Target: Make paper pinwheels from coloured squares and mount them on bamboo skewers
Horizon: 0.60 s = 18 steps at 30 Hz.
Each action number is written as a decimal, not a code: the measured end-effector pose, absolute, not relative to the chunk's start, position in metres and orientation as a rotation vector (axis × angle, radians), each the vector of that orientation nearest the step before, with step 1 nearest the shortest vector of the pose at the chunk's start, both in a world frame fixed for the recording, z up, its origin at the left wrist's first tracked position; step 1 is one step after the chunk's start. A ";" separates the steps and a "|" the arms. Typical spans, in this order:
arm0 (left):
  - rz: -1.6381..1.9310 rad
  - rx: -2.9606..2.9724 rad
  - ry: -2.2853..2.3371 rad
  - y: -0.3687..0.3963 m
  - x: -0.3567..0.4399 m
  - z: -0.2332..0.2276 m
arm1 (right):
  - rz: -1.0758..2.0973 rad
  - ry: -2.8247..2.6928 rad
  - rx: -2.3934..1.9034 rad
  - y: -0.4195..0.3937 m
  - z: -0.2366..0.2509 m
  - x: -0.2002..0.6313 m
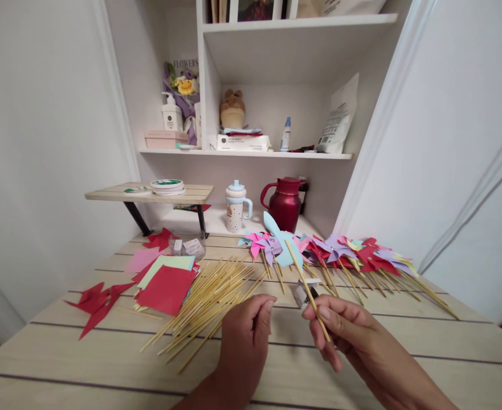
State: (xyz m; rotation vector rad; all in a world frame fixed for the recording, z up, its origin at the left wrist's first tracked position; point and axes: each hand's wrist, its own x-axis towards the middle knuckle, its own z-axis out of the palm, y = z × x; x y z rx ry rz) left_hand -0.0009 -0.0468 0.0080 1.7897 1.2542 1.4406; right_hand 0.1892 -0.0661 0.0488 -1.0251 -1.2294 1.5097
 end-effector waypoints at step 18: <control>1.233 2.258 1.312 -0.015 -0.010 -0.013 | 1.069 -1.244 -1.048 -0.045 0.041 0.186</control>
